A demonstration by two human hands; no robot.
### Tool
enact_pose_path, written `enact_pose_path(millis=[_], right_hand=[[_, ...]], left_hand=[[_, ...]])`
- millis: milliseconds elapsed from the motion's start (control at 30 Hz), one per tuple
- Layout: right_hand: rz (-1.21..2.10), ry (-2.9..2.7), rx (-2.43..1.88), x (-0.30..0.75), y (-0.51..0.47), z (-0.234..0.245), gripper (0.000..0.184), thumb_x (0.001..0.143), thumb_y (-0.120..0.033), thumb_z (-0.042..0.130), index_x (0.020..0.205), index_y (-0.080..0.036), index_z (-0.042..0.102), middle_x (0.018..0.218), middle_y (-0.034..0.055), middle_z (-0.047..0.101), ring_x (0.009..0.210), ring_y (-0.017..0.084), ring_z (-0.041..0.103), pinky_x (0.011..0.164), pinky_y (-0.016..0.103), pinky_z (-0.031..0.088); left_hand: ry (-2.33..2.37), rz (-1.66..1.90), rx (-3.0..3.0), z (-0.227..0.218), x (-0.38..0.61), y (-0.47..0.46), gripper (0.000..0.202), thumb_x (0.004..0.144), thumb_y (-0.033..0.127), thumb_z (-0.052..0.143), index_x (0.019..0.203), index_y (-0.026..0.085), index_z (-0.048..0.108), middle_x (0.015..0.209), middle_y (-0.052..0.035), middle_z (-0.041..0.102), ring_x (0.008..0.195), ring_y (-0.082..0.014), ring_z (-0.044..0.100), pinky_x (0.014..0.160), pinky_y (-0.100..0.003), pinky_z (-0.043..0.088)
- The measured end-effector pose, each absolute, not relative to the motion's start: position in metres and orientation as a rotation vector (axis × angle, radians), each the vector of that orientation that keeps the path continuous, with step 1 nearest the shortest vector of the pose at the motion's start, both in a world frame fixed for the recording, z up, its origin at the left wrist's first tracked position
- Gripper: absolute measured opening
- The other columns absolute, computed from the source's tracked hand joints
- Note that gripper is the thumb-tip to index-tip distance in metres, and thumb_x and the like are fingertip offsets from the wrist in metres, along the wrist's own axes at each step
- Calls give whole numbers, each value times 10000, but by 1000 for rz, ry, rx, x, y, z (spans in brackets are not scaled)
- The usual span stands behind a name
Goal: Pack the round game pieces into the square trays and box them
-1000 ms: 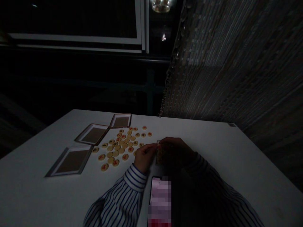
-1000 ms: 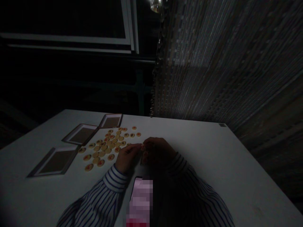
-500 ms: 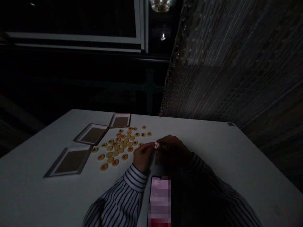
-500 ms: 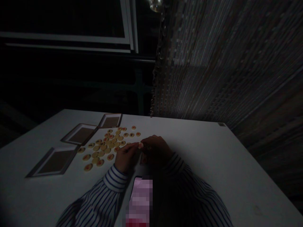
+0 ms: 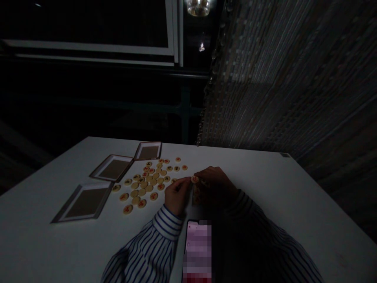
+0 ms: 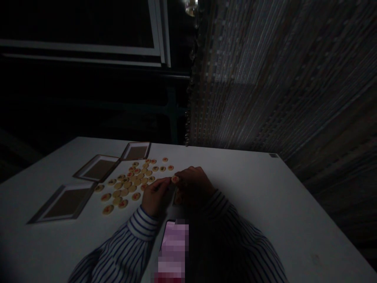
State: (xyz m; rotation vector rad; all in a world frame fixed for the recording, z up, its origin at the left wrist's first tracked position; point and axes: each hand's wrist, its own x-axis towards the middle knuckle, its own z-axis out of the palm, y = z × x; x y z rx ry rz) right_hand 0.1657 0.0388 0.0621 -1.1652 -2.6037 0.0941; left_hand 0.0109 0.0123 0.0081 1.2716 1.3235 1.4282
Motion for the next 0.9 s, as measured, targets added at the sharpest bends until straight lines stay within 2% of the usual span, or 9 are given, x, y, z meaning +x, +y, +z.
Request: enact_pose_path(millis=[100, 300, 733, 900], right_hand=[[50, -2594, -1163, 172, 41, 59, 340, 792, -409, 415, 1032, -205, 542, 949, 58, 623, 854, 192, 518, 702, 298, 306], [-1, -2586, -1249, 182, 46, 55, 323, 807, -394, 397, 1020, -216, 563, 913, 54, 639, 808, 180, 542, 692, 287, 323], [2, -2789, -1569, 191, 57, 43, 341, 779, -423, 413, 1053, -266, 542, 1004, 60, 594, 902, 206, 506, 705, 290, 349], [-31, -2838, -1618, 189, 57, 39, 341, 786, -445, 387, 1024, -277, 563, 975, 75, 587, 896, 220, 506, 684, 306, 365]], left_hand=[[1374, 1409, 1353, 3, 10, 14, 207, 722, 308, 520, 794, 161, 647, 799, -50, 677, 776, -156, 612, 753, -293, 484], [1434, 1346, 1523, -9, 10, 14, 238, 742, 312, 491, 852, 155, 632, 827, -58, 670, 787, -154, 608, 740, -288, 482], [1580, 1190, 1740, -14, 10, 14, 259, 761, 290, 456, 920, 153, 608, 869, -68, 656, 811, -163, 601, 731, -294, 478], [1587, 1200, 1782, -15, 9, 14, 238, 752, 273, 469, 904, 157, 612, 867, -66, 655, 798, -161, 602, 724, -292, 479]])
